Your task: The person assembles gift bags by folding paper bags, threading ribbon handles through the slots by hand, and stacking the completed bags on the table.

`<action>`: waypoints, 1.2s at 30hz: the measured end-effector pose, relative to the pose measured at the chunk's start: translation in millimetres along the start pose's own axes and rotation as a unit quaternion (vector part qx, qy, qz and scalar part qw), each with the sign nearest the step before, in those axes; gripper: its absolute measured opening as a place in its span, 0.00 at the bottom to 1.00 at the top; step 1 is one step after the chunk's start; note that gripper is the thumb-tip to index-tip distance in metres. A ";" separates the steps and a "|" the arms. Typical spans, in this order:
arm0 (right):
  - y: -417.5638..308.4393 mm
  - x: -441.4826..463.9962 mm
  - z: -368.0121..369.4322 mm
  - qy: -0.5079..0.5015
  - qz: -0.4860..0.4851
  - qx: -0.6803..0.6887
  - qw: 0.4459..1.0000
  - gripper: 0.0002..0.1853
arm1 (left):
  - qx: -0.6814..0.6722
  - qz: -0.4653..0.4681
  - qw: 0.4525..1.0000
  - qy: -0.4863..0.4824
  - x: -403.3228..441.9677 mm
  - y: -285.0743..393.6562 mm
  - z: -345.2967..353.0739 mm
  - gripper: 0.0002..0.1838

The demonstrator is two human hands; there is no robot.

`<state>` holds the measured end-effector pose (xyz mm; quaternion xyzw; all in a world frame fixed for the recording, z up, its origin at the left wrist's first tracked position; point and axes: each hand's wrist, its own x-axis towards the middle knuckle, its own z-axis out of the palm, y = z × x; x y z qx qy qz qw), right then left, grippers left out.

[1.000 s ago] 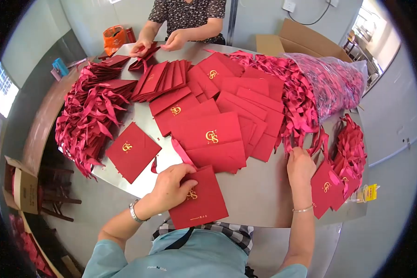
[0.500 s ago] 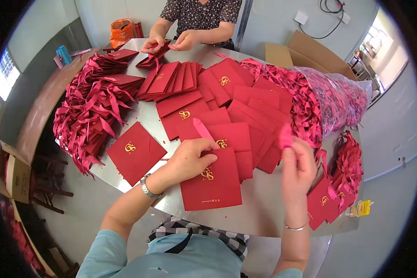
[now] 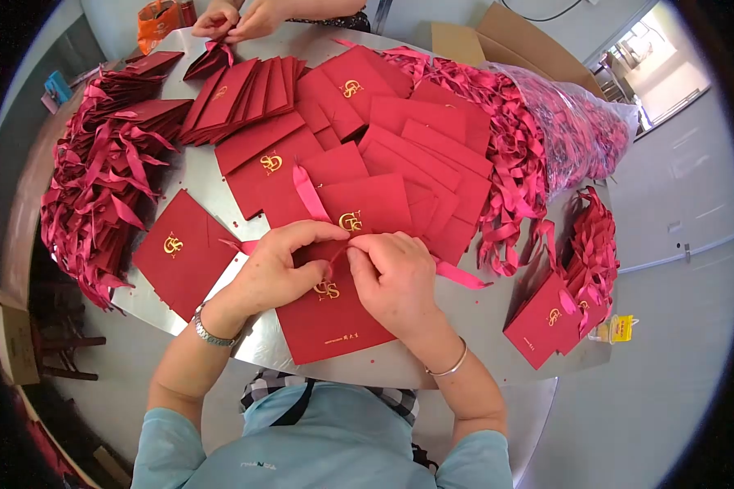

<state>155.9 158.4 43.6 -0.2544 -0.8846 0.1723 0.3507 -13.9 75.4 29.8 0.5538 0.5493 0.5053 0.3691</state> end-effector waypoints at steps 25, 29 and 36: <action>-38.4 40.5 -4.1 -0.154 -0.021 -0.028 0.987 0.07 | 0.116 -0.035 0.984 0.128 -2.4 -3.1 11.1 0.08; -24.4 39.5 0.0 -0.096 -0.069 0.001 0.993 0.07 | 0.010 -0.069 0.993 0.091 -2.1 12.0 4.6 0.13; -24.0 20.7 -44.3 -0.043 0.262 0.374 0.889 0.03 | -0.006 -0.120 0.991 0.058 -1.5 7.2 -6.7 0.16</action>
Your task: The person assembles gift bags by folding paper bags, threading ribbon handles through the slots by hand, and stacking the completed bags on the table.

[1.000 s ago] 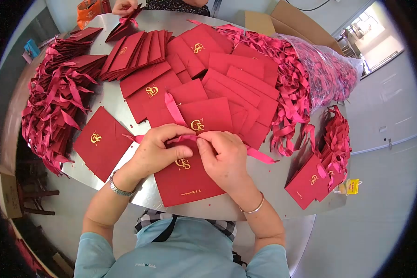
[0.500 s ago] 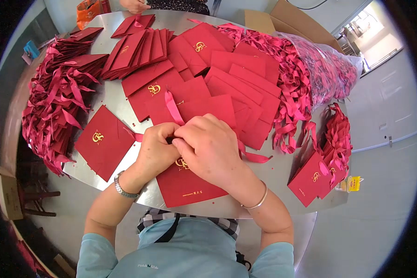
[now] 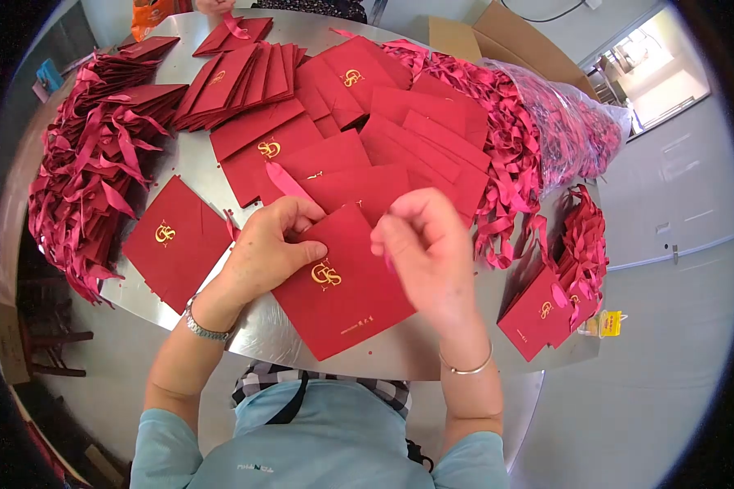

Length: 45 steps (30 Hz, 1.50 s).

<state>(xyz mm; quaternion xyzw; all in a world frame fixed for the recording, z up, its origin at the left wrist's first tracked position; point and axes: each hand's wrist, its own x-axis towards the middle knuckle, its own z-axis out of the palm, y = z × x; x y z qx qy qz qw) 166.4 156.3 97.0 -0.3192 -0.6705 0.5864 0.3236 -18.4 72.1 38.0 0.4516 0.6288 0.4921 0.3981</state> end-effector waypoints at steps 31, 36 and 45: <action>41.0 -3.3 32.4 0.032 -0.231 -0.409 0.882 0.06 | -0.005 0.043 0.998 -0.035 -4.7 -8.7 8.0 0.08; 30.6 -3.2 41.6 0.008 -0.237 -0.525 0.818 0.07 | 0.065 0.094 0.993 0.008 -7.8 -4.2 9.0 0.09; 35.5 4.2 38.3 0.010 -0.091 -0.361 0.928 0.07 | 0.058 0.124 0.990 0.027 -5.8 -9.2 12.4 0.09</action>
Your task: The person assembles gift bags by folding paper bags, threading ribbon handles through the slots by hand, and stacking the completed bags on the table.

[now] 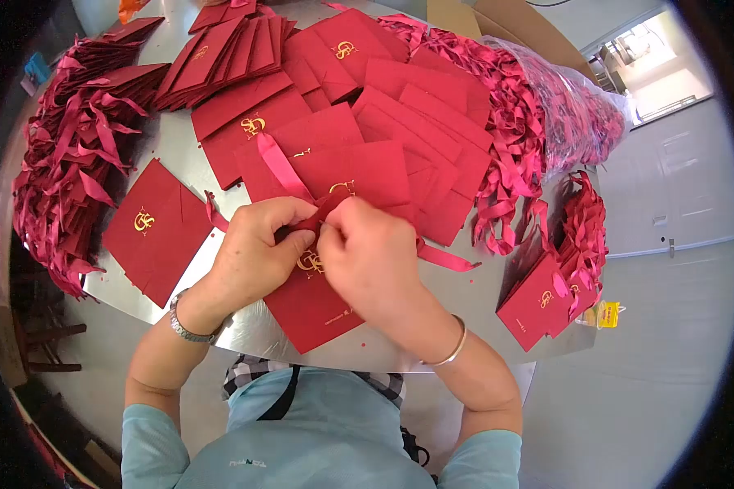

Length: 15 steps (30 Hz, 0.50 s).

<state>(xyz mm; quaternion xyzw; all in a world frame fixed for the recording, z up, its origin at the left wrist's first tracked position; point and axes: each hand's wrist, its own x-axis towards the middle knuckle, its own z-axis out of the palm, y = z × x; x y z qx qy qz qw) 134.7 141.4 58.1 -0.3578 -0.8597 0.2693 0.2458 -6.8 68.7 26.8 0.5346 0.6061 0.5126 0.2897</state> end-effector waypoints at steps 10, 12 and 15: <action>0.1 7.3 -2.4 -0.015 -0.020 -0.020 0.999 0.06 | -0.052 -0.020 0.998 -0.008 1.8 2.4 1.0 0.10; -2.6 12.7 -9.2 -0.038 0.004 0.030 0.999 0.08 | -0.023 0.036 0.999 0.032 1.9 5.7 0.0 0.10; -3.2 15.6 -18.3 -0.084 -0.005 0.015 0.996 0.13 | 0.009 0.069 0.998 0.005 0.2 4.7 -1.7 0.10</action>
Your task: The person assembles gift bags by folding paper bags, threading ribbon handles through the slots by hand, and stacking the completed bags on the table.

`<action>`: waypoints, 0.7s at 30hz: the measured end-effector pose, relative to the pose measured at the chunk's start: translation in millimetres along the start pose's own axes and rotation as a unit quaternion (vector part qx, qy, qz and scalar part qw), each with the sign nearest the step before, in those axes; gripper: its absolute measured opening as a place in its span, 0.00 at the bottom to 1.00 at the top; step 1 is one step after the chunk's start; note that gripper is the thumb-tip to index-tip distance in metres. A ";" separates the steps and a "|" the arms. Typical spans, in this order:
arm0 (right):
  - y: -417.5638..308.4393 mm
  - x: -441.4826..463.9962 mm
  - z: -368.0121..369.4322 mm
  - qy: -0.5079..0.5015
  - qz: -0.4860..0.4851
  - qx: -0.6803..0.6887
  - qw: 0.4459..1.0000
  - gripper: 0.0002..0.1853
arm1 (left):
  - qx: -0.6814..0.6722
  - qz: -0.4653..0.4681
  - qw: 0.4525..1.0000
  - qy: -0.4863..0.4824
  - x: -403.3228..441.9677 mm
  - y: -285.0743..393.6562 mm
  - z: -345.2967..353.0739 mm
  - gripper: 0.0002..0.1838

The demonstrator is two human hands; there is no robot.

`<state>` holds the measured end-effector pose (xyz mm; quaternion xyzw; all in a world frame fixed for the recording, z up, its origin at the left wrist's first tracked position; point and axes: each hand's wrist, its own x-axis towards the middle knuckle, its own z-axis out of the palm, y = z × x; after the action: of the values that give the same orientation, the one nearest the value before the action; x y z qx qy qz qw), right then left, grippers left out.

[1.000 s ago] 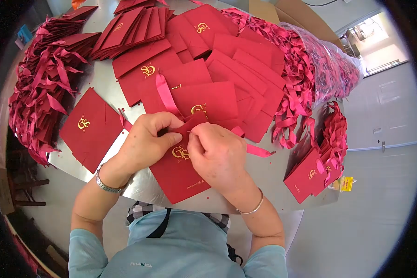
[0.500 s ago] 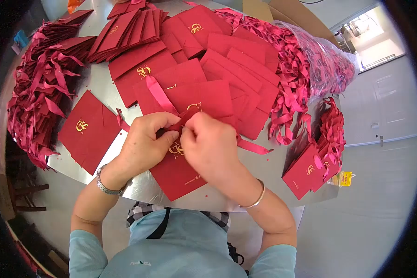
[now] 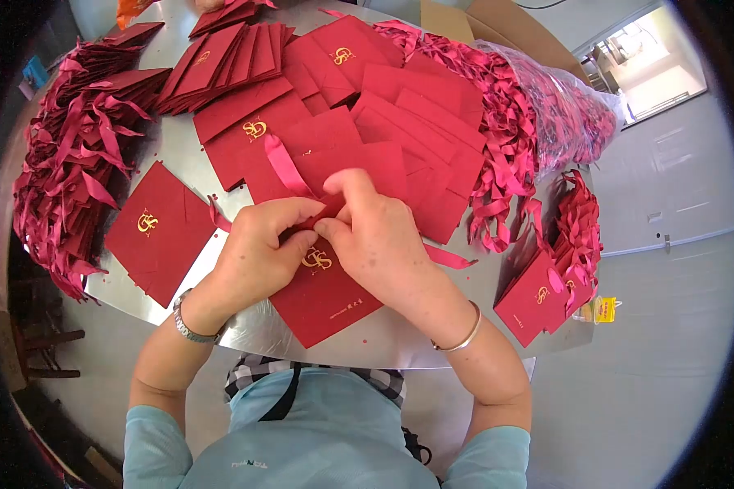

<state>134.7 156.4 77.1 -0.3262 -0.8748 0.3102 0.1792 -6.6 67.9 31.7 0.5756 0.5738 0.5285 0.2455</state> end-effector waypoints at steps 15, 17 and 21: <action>9.8 -26.2 0.3 -0.032 -0.017 0.006 0.999 0.17 | -0.090 -0.108 0.973 -0.180 13.0 -3.1 -22.8 0.08; 7.7 -26.5 0.4 -0.034 0.005 0.031 0.999 0.17 | -0.089 -0.120 0.968 -0.201 14.3 -4.2 -25.0 0.09; 4.4 -28.3 0.9 -0.018 -0.028 0.041 0.999 0.18 | -0.081 -0.067 0.973 -0.206 14.2 -3.1 -25.4 0.08</action>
<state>156.7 139.3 70.4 -0.2880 -0.8734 0.3464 0.1851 -33.5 73.4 41.8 0.6108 0.5031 0.4257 0.4389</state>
